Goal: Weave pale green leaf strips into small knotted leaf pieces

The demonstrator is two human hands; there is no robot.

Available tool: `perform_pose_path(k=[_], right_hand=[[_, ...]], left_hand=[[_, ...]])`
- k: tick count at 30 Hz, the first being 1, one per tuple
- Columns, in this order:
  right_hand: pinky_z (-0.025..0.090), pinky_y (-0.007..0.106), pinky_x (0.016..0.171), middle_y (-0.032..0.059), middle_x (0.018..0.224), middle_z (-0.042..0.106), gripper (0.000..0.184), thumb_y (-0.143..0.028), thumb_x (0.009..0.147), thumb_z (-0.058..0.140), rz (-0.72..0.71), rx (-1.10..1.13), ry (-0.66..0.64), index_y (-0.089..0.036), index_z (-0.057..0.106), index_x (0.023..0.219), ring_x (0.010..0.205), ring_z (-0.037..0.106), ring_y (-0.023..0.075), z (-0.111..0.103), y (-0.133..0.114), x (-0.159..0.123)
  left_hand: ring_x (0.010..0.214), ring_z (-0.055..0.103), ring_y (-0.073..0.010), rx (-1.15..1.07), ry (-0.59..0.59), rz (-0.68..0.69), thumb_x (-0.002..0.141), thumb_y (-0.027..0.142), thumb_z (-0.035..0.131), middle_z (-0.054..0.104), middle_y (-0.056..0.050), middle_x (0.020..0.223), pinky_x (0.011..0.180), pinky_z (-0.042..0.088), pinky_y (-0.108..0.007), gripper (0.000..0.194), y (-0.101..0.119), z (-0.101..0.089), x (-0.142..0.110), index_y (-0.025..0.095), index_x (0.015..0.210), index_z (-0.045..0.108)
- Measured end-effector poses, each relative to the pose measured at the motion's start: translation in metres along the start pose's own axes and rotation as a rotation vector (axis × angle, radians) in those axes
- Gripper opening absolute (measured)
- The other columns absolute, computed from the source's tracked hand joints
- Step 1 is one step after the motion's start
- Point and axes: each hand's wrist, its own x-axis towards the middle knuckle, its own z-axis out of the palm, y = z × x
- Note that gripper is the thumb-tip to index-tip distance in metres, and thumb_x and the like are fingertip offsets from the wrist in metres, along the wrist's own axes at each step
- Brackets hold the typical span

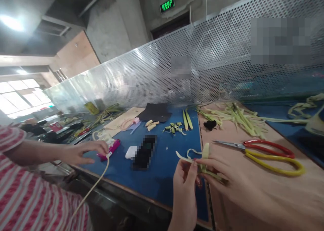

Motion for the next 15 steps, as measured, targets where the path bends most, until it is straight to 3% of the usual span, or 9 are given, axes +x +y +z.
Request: perform_pose_path(k=[6,11,15], right_hand=[[0.049,0.020,0.083,0.0022,0.104,0.060,0.031,-0.015,0.086,0.048,0.007,0.048,-0.039,-0.027,0.056,0.113,0.098,0.058,0.0125,0.001,-0.006,0.001],[0.050,0.018,0.076,0.0038,0.095,0.060,0.023,-0.014,0.083,0.051,0.046,0.089,-0.012,-0.021,0.058,0.105,0.088,0.060,0.0112,0.002,-0.010,0.002],[0.049,0.017,0.075,0.0026,0.092,0.061,0.023,-0.010,0.081,0.052,0.024,0.092,0.023,-0.020,0.058,0.101,0.084,0.060,0.0099,0.002,-0.008,-0.001]], left_hand=[[0.053,0.041,-0.0072,0.172,0.073,0.093,0.071,0.048,0.064,0.054,-0.001,0.069,0.048,0.033,-0.018,0.037,0.002,0.001,-0.002,0.015,0.087,0.059],[0.056,0.048,-0.0132,0.317,0.047,0.124,0.071,0.050,0.063,0.055,-0.002,0.062,0.049,0.036,-0.022,0.031,0.004,-0.005,0.000,0.020,0.081,0.063],[0.051,0.047,-0.0133,0.379,0.080,0.216,0.072,0.052,0.061,0.050,-0.002,0.055,0.046,0.036,-0.022,0.031,-0.003,-0.011,0.003,0.021,0.076,0.061]])
